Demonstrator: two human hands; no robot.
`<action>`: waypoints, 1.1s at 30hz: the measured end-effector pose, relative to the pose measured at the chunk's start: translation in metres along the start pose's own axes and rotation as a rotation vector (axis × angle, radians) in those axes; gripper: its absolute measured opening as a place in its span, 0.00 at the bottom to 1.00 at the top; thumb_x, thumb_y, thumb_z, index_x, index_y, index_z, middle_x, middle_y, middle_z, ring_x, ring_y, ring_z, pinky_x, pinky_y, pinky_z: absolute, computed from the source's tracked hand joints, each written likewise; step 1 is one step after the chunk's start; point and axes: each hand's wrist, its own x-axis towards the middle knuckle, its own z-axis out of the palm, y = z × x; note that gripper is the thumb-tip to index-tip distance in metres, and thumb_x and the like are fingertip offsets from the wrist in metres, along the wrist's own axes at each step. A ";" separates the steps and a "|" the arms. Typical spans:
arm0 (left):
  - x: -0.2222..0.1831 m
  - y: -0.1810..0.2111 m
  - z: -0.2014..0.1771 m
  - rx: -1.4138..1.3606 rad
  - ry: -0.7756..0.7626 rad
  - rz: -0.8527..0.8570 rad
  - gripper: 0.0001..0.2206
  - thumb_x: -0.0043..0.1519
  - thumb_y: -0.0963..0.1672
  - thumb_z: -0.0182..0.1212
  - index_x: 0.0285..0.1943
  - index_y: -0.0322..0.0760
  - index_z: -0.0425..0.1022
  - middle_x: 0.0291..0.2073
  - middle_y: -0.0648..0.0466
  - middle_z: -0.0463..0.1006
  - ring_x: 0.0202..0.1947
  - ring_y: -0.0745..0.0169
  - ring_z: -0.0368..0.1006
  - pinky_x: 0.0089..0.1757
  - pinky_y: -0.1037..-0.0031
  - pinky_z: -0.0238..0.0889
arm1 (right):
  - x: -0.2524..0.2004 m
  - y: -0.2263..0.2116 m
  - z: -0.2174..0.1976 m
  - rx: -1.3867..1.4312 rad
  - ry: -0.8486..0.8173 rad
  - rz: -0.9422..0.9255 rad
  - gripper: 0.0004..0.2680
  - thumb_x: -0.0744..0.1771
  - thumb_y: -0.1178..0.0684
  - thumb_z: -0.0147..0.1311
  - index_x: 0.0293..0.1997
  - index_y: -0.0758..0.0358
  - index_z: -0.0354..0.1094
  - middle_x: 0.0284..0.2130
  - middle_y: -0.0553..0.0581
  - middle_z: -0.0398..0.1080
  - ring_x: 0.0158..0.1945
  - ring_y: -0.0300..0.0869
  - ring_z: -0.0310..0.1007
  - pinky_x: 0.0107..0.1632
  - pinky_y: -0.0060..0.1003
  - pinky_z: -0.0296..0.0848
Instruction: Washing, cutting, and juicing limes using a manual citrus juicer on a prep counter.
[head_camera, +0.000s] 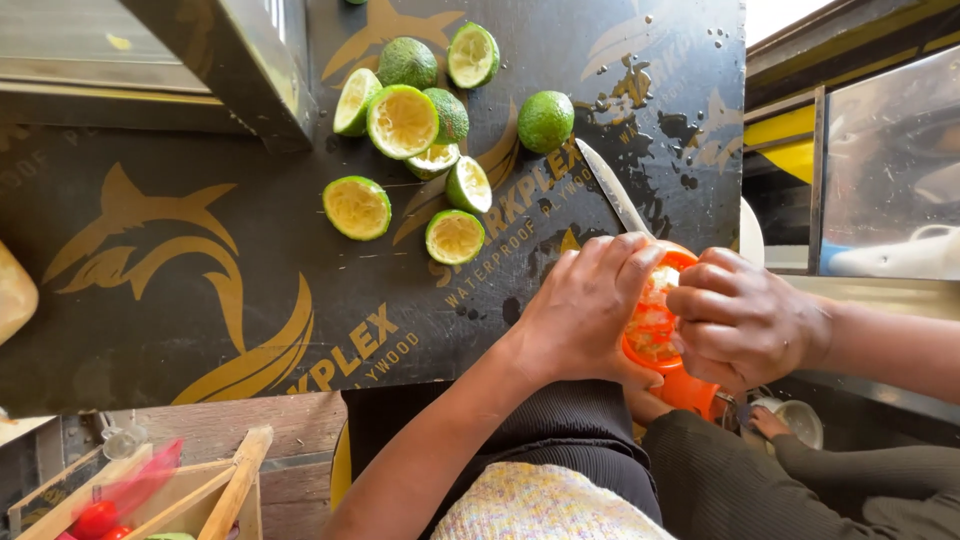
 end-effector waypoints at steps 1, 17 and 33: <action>0.000 0.001 0.002 -0.010 -0.004 -0.004 0.62 0.33 0.66 0.81 0.74 0.35 0.59 0.68 0.44 0.67 0.63 0.42 0.67 0.55 0.50 0.65 | -0.001 -0.003 0.001 0.007 -0.004 0.007 0.06 0.66 0.59 0.48 0.27 0.61 0.60 0.32 0.60 0.66 0.30 0.52 0.64 0.33 0.46 0.60; 0.004 -0.003 -0.002 -0.024 0.017 0.031 0.62 0.28 0.62 0.84 0.72 0.31 0.61 0.68 0.39 0.67 0.65 0.37 0.66 0.55 0.48 0.65 | 0.021 0.016 -0.003 0.309 -0.047 0.176 0.10 0.70 0.55 0.40 0.27 0.59 0.56 0.27 0.59 0.61 0.29 0.54 0.58 0.38 0.48 0.60; 0.003 -0.002 0.002 -0.066 0.056 0.033 0.59 0.31 0.60 0.83 0.70 0.29 0.60 0.68 0.35 0.68 0.64 0.33 0.67 0.54 0.47 0.64 | 0.021 -0.039 0.035 0.342 0.562 1.045 0.07 0.68 0.58 0.46 0.30 0.65 0.58 0.27 0.57 0.61 0.34 0.46 0.57 0.42 0.43 0.60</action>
